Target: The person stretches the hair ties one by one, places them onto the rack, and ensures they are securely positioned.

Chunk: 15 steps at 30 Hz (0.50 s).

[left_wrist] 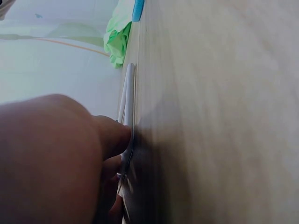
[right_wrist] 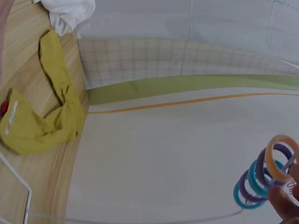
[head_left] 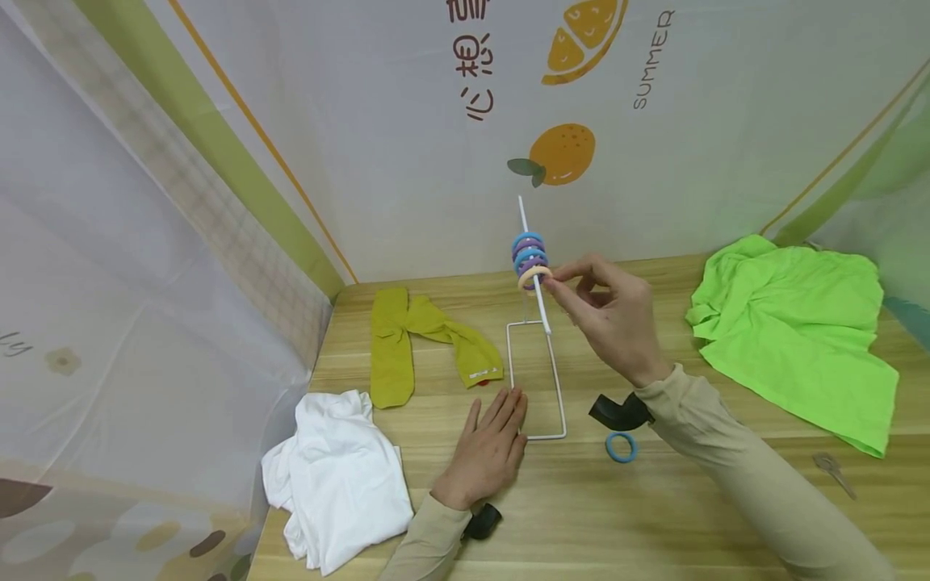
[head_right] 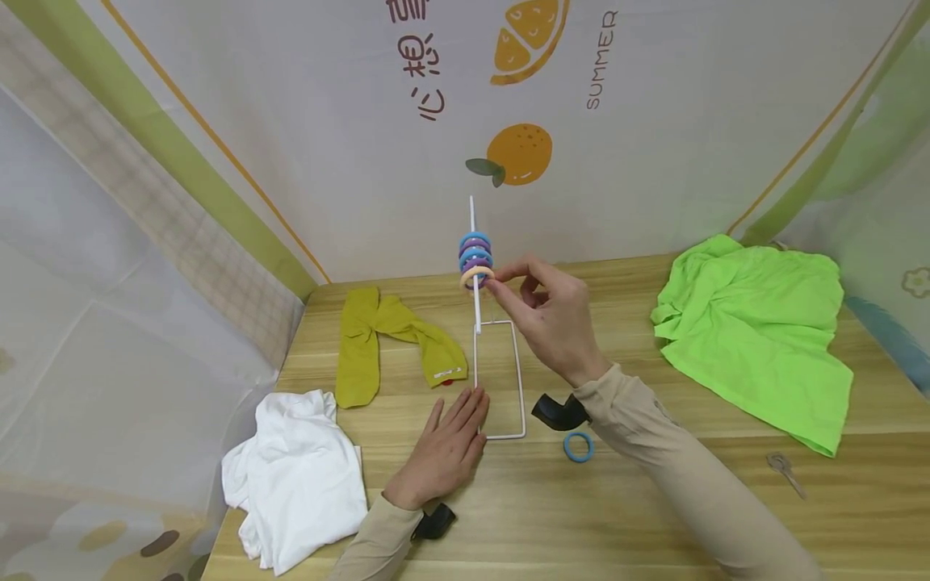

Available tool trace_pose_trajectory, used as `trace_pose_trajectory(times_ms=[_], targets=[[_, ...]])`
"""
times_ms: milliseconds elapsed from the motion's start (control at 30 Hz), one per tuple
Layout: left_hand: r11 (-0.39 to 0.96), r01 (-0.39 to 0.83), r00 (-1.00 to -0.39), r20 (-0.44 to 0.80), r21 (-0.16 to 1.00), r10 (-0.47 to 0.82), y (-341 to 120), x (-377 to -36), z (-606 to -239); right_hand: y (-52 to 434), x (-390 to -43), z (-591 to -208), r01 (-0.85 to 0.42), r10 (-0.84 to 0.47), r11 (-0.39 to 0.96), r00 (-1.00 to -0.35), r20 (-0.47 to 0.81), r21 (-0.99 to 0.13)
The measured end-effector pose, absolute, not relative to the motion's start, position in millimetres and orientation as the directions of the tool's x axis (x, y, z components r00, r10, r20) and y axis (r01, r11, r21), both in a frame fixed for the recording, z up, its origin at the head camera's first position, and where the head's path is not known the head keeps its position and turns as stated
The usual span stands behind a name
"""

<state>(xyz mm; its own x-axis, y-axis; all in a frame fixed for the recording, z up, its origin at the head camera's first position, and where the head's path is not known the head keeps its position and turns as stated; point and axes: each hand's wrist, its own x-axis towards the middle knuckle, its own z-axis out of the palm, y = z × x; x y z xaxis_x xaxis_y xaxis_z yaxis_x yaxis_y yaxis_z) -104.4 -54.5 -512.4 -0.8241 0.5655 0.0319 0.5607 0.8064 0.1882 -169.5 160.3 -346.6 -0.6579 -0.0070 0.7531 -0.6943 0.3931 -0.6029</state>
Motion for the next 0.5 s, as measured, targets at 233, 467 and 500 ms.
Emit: trace_pose_trajectory(times_ms=[233, 467, 500], targets=[[0.784, 0.583, -0.810, 0.084, 0.215, 0.580, -56.4, -104.4, -516.6, 187.7, -154.1, -368.8, -0.615, -0.052, 0.494, -0.727, 0.684, -0.615], [0.770, 0.594, -0.803, 0.110, 0.232, 0.586, -56.1, -103.3, -512.6, 230.6, -139.1, -412.0, -0.351, -0.293, 0.748, -0.936, 0.194, -0.564], [0.771, 0.591, -0.804, 0.103, 0.236, 0.585, -55.7, -103.5, -512.4, 236.3, -137.0, -418.7, -0.319, -0.311, 0.777, -0.944, 0.110, -0.543]])
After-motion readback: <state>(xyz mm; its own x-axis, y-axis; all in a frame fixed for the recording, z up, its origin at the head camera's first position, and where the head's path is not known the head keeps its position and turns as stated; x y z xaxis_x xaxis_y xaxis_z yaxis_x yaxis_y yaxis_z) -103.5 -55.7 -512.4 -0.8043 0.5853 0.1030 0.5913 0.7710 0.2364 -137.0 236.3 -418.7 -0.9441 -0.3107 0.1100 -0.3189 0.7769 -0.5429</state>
